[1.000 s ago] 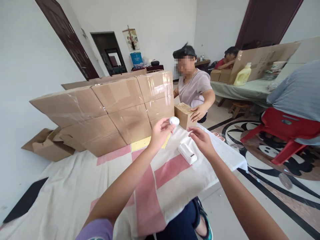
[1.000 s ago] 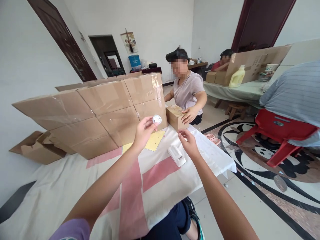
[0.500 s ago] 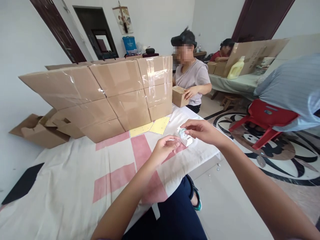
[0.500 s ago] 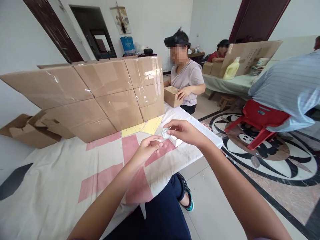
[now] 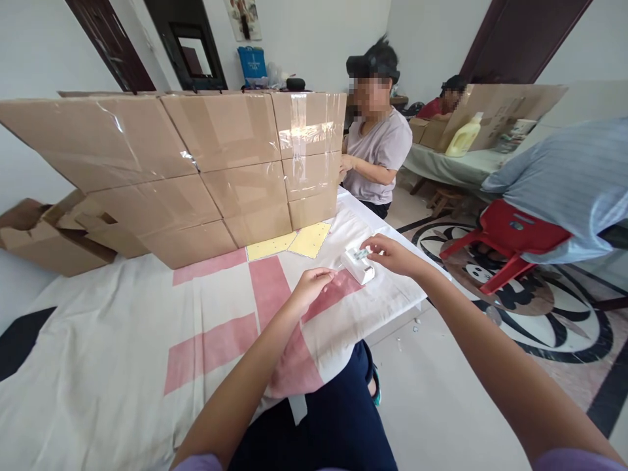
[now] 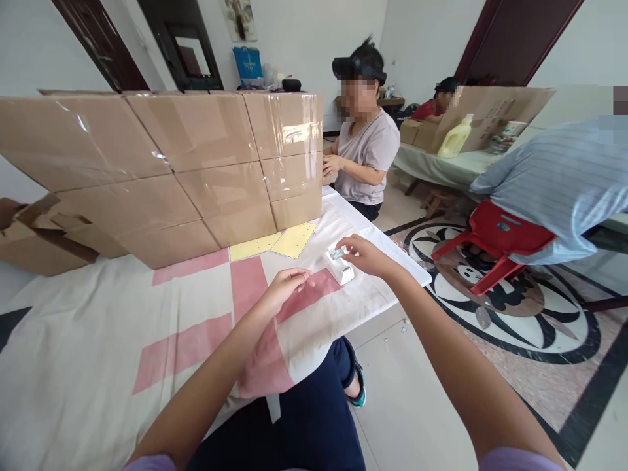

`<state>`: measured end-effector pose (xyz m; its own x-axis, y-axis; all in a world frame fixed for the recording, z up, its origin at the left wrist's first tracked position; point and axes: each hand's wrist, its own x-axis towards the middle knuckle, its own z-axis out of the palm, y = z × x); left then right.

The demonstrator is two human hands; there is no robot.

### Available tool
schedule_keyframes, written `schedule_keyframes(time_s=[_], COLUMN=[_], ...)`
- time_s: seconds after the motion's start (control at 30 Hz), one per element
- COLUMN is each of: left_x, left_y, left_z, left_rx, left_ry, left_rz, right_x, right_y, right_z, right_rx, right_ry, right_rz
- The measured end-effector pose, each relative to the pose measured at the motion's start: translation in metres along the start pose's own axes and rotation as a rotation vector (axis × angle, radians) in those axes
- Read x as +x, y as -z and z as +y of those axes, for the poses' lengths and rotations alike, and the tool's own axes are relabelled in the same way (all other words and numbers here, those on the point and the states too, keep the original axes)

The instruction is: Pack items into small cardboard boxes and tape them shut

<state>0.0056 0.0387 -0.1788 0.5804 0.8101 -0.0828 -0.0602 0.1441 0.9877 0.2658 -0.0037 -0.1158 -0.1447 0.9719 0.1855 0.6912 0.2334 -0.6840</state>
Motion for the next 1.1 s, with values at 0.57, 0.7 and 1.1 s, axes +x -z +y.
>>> schedule_keyframes(time_s=[0.57,0.7,1.1], left_x=[-0.025,-0.014,-0.001], left_y=[-0.095,-0.12,-0.167], left_z=[-0.038,-0.041,-0.05], left_rx=[-0.11,-0.229,-0.352], left_ry=[0.007,0.048,0.074], left_rz=[0.345,0.407,0.44], right_x=[0.047,0.057,0.064], right_y=[0.004,0.0,-0.006], right_z=[-0.016,-0.019,0.001], right_rx=[0.038,-0.291,-0.424], right_ry=[-0.532,-0.397,-0.33], right_rz=[-0.262,-0.308,-0.328])
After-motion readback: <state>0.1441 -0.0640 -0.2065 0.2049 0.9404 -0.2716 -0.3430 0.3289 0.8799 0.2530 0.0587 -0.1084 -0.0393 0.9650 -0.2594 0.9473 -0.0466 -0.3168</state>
